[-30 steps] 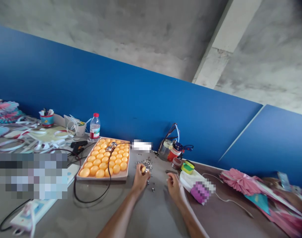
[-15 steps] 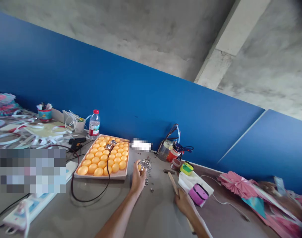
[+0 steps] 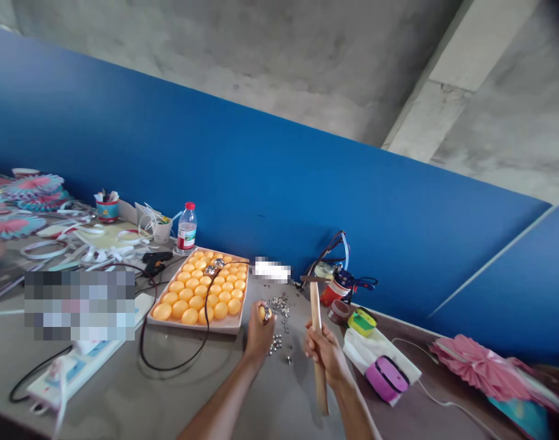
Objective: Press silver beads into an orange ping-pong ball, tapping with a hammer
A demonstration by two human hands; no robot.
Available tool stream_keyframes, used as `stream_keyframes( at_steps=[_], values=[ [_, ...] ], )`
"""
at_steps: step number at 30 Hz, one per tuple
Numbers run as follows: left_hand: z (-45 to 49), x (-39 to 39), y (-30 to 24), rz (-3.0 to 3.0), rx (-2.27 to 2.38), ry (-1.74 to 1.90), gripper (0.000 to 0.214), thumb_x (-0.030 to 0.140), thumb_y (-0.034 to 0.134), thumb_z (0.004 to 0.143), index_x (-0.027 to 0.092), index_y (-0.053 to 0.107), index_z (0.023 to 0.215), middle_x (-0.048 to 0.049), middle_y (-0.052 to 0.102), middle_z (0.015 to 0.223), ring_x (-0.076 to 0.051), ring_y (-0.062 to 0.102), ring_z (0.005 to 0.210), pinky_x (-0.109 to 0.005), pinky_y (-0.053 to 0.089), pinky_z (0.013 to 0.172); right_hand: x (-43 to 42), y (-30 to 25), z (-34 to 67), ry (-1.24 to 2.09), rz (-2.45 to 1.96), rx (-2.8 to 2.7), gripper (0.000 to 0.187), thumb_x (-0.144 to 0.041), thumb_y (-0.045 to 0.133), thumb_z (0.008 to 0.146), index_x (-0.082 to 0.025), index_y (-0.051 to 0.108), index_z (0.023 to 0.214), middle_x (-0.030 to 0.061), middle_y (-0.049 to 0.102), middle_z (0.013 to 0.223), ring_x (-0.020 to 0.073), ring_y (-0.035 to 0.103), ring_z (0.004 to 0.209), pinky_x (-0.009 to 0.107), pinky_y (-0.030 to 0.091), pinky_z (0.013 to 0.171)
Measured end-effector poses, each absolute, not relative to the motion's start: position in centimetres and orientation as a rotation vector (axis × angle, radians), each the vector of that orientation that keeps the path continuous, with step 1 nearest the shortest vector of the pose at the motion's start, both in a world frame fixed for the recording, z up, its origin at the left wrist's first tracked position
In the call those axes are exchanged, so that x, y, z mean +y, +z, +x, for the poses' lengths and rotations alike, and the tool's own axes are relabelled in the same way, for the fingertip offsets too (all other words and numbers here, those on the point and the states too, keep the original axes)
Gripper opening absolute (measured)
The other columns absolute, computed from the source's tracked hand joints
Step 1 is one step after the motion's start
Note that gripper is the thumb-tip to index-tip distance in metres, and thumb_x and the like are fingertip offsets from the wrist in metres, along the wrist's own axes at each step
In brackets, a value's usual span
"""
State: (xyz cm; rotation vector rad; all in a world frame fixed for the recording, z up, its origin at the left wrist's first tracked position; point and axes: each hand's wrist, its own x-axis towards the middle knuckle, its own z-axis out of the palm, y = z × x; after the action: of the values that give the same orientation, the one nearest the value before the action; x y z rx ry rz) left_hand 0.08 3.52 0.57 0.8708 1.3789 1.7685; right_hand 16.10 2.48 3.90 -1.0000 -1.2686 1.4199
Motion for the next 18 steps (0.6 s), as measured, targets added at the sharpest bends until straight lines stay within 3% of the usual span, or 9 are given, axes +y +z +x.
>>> stream_keyframes(
  at_steps=[10, 18],
  values=[
    [0.2, 3.7, 0.2, 1.042, 1.529, 1.731, 0.034, 0.019, 0.058, 0.068, 0.017, 0.054, 0.102, -0.0086, 0.061, 0.101, -0.020, 0.057, 0.092, -0.034, 0.042, 0.086, 1.1, 3.5, 16.0, 1.357, -1.222, -1.636, 0.044, -0.059, 0.054, 0.075, -0.017, 0.054, 0.089, -0.0075, 0.035, 0.051, 0.0059, 0.030, 0.041, 0.018, 0.025, 0.038],
    [0.4, 3.8, 0.0, 0.992, 1.525, 1.740, 0.027, 0.018, 0.058, 0.068, 0.017, 0.055, 0.095, -0.0034, 0.061, 0.085, -0.016, 0.057, 0.079, -0.029, 0.044, 0.076, 1.1, 3.5, 16.5, 1.333, -1.295, -1.820, 0.044, -0.061, 0.048, 0.078, -0.018, 0.052, 0.079, -0.0056, 0.038, 0.052, 0.0066, 0.030, 0.043, 0.019, 0.024, 0.039]
  ],
)
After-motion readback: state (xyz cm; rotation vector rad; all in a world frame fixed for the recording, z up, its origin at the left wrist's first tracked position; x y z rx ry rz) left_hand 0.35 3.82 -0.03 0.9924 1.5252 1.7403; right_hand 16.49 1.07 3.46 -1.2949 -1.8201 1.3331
